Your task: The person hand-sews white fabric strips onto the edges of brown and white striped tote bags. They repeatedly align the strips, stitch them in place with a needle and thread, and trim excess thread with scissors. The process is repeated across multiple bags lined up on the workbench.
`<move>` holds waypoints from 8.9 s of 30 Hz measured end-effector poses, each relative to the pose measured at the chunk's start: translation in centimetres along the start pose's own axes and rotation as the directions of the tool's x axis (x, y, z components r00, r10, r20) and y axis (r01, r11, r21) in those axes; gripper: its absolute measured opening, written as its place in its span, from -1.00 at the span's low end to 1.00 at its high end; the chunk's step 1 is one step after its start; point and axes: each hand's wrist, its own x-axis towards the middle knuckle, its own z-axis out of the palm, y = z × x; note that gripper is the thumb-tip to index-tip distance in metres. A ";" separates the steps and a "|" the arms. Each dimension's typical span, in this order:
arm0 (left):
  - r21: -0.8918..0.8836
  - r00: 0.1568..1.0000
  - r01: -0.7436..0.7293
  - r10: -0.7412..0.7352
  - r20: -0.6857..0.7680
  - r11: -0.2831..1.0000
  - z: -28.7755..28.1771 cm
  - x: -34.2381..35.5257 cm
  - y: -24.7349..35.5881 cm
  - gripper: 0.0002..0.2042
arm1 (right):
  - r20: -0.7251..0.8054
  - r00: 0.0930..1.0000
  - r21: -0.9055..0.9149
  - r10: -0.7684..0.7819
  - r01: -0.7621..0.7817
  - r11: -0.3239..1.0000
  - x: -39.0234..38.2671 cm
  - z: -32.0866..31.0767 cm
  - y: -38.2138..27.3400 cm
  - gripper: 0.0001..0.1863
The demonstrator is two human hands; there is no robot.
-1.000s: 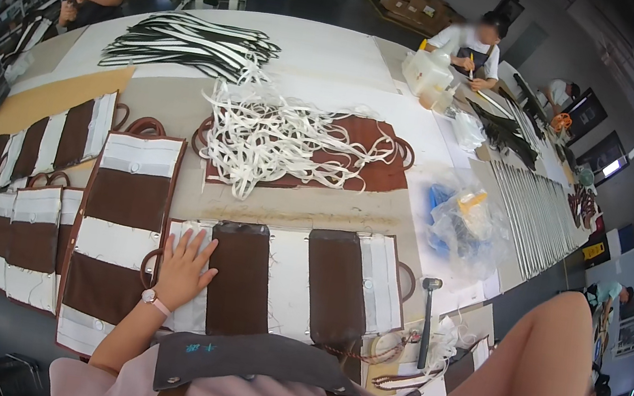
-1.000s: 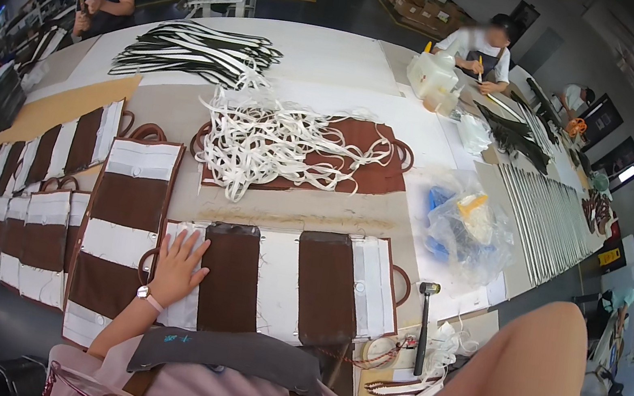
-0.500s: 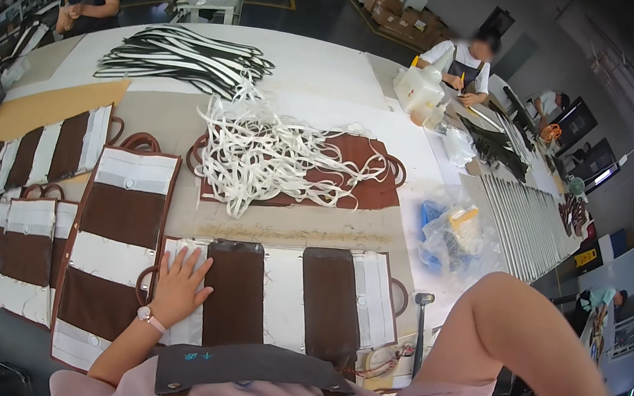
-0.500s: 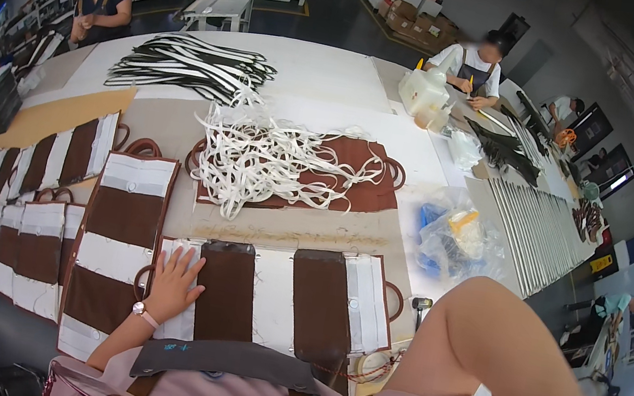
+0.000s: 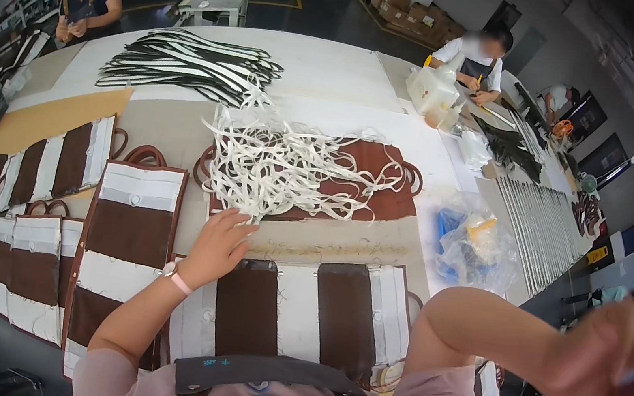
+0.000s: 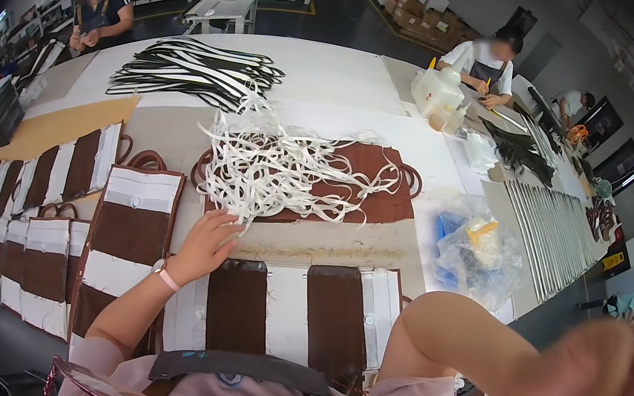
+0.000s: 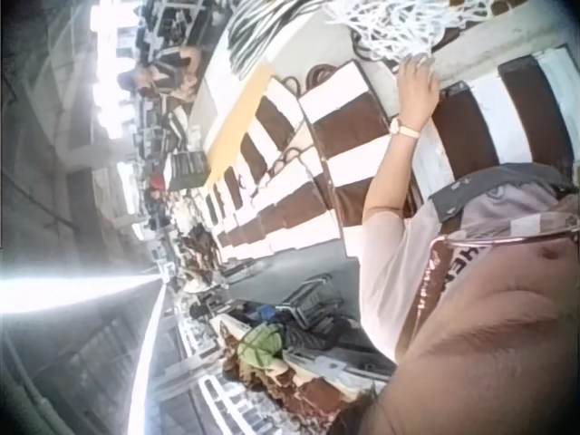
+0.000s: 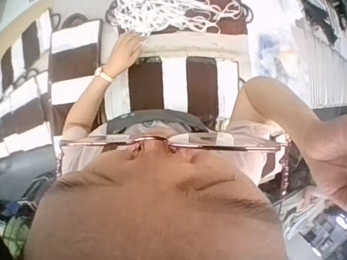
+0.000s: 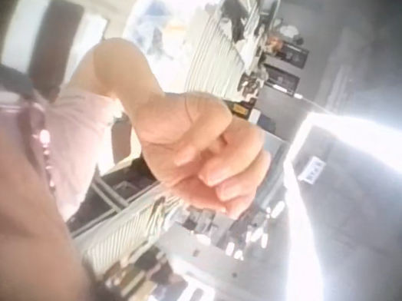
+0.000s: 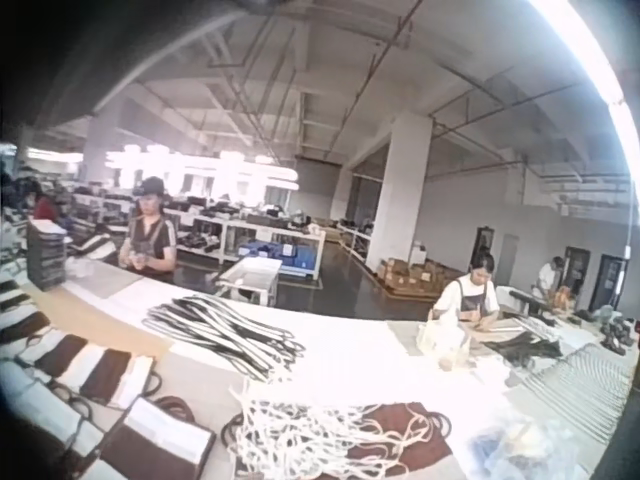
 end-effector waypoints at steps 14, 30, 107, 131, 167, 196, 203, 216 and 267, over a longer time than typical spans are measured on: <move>0.327 0.955 0.158 -0.228 0.189 0.932 14.3 17.5 -4.4 -0.47 | -0.410 0.712 -0.912 0.569 -0.332 -0.242 -23.3 -15.8 44.6 -0.74; 0.289 0.848 0.221 -0.330 0.415 0.931 13.9 17.9 -6.2 -0.39 | -0.714 0.589 -0.446 0.377 -0.799 0.403 -9.1 -7.3 12.3 -0.82; -0.161 0.916 0.312 -0.251 0.312 0.937 -0.4 -2.0 -2.7 -0.77 | -0.074 0.330 -0.643 0.941 -0.737 0.207 -25.8 9.5 27.3 -0.91; -0.161 0.707 0.633 -0.481 0.518 0.757 -0.7 -2.0 -3.9 -0.85 | -0.091 0.441 -0.699 0.893 -0.667 0.258 -28.3 9.9 27.4 -0.92; 0.085 0.882 0.446 -0.454 0.128 0.891 -2.2 -5.0 -1.0 -0.67 | -0.133 0.159 -0.527 0.978 -0.847 0.066 -27.0 7.9 33.0 -0.83; 0.387 0.962 0.086 -0.177 0.206 0.918 1.1 -8.0 1.9 -0.47 | -0.154 0.223 -0.601 0.963 -0.794 0.087 -27.9 8.4 33.6 -0.84; 0.406 0.950 0.102 -0.210 0.233 0.908 1.3 -7.9 2.1 -0.48 | -0.199 0.171 -0.699 0.965 -0.715 -0.017 -27.8 9.6 33.6 -0.87; 0.403 0.960 0.084 -0.183 0.214 0.911 1.4 -8.0 2.4 -0.45 | -0.163 0.177 -0.616 0.971 -0.787 0.040 -28.0 8.9 33.3 -0.90; 0.352 0.922 0.160 -0.267 0.279 0.922 2.0 -7.1 2.4 -0.35 | -0.149 0.050 -0.672 0.988 -0.738 -0.064 -25.7 5.3 29.9 -0.79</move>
